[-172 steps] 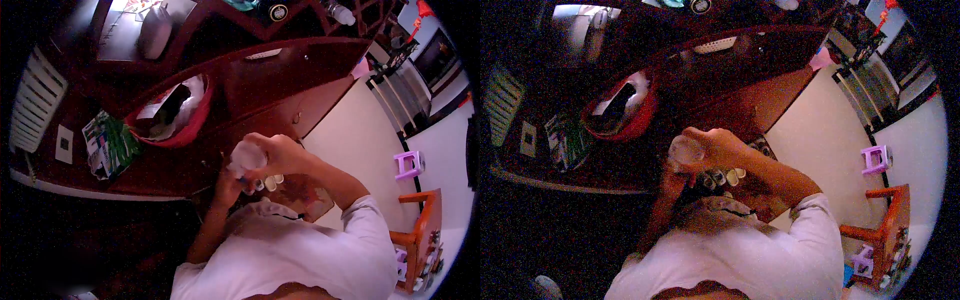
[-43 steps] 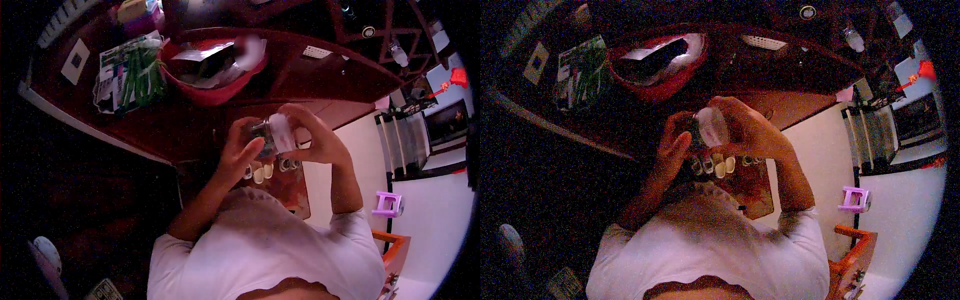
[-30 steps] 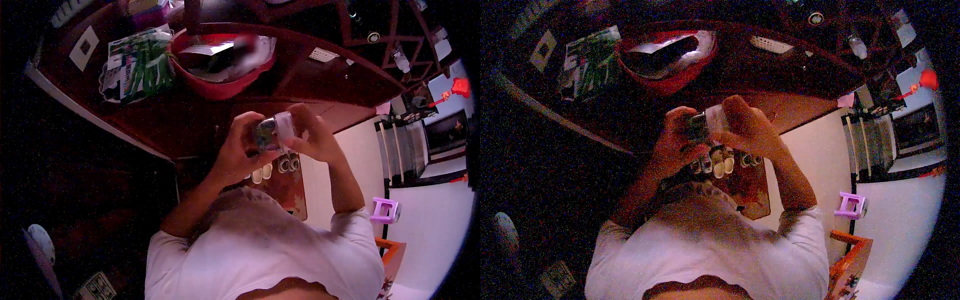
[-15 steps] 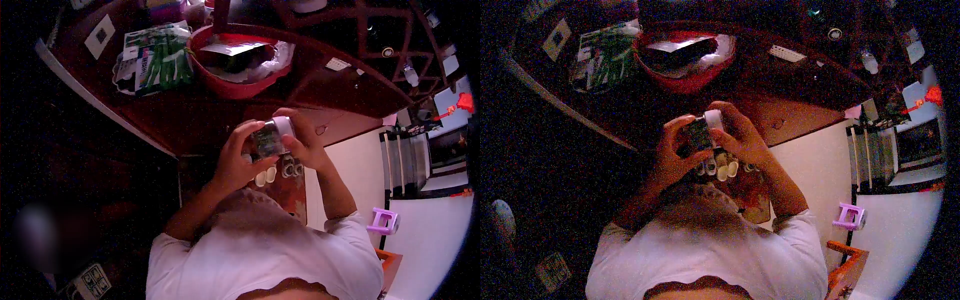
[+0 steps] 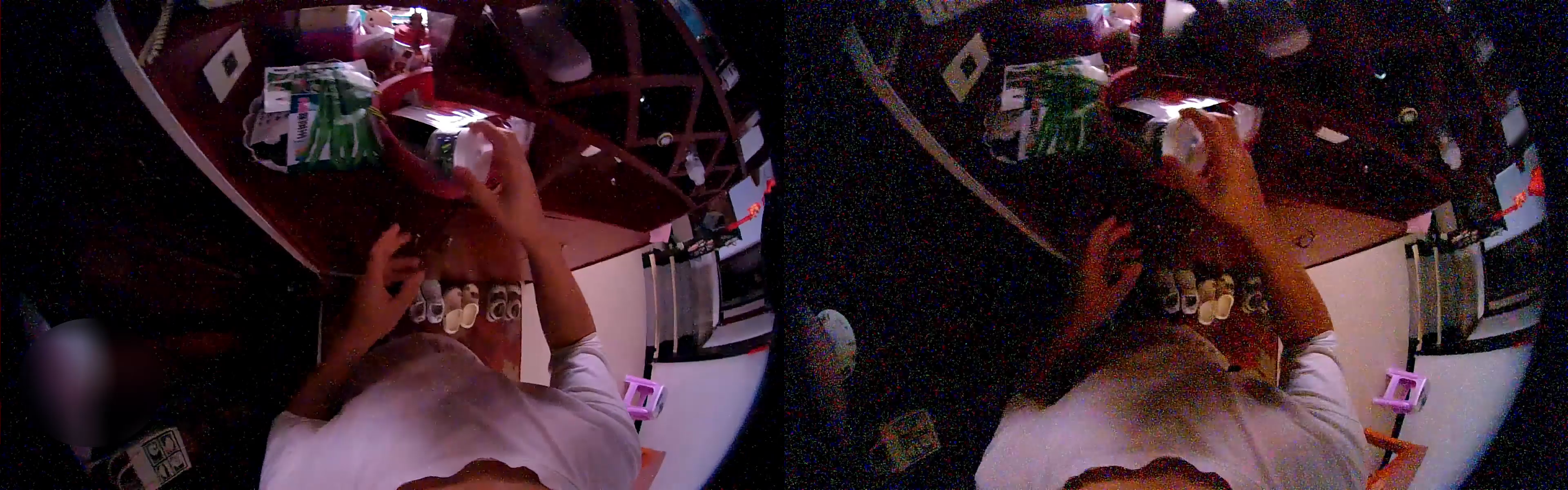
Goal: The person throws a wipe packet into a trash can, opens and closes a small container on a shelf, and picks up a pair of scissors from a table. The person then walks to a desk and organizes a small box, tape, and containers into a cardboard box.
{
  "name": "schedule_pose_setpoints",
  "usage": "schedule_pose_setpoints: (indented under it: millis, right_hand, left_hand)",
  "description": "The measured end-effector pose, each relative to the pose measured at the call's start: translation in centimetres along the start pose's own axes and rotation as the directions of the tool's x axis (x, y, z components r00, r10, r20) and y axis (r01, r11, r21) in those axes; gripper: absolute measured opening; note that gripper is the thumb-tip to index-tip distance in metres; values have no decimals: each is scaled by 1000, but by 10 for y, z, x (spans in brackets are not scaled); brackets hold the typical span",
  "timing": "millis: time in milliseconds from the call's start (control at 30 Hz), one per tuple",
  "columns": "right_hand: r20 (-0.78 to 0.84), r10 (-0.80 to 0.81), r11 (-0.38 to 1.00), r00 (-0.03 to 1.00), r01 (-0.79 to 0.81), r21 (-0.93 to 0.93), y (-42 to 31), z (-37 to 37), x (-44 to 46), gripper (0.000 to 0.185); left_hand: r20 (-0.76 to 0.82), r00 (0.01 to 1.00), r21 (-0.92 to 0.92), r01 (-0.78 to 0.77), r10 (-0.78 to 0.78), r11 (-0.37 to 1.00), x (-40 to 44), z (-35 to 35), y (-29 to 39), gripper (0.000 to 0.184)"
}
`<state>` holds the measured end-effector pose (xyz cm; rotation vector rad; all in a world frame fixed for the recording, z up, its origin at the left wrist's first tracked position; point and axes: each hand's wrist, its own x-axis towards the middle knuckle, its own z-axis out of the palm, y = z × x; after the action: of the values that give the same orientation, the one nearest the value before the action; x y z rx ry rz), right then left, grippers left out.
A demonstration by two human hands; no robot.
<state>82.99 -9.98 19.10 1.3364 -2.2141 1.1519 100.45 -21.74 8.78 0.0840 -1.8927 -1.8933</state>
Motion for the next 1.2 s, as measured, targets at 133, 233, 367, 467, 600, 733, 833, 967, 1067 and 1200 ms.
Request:
schedule_pose_setpoints:
  millis: [133, 233, 367, 467, 600, 733, 833, 967, 1067, 1200]
  right_hand:
    - [-14, 30, 990, 999, -32, -134, 25, 35, 23, 50]
    - [24, 247, 956, 969, -239, -170, 22, 54, 44, 50]
    - [201, 132, 989, 971, -115, -95, 50, 60, 42, 51]
    - [225, 152, 984, 962, -127, -121, 25, 39, 31, 47]
    - [-32, 77, 993, 997, -74, 95, 18, 17, -51, 27]
    - [225, 690, 456, 688, -654, 603, -17, 6, -131, 9]
    - [263, 832, 380, 488, -847, 371, -8, 5, -196, 15]
    - [104, 803, 266, 587, -509, 819, -7, 10, -276, 36]
    - [197, 884, -101, 423, -238, 966, 11, 0, -348, 53]
    - [-54, 719, 347, 693, -290, 892, -14, -49, -396, 58]
  left_hand:
    - [78, 975, 91, 202, -209, 975, -25, -17, -28, 56]
    - [88, 967, -29, 241, -237, 970, -41, -12, -63, 48]
    - [172, 935, 73, 303, -311, 950, -53, -18, -62, 44]
    - [189, 939, -9, 296, -289, 955, -57, -14, -97, 43]
    - [248, 960, -99, 155, -127, 983, -46, -12, -124, 39]
    - [406, 764, -130, 591, -501, 796, -38, -7, -98, 36]
    - [525, 622, 246, 543, -582, 803, -23, 13, -83, 45]
    - [551, 817, 24, 189, -171, 982, -50, 80, -73, 48]
    - [518, 853, 105, 13, -66, 994, -90, 163, -49, 52]
    - [743, 513, -13, -630, 429, 776, -157, 283, -47, 46]
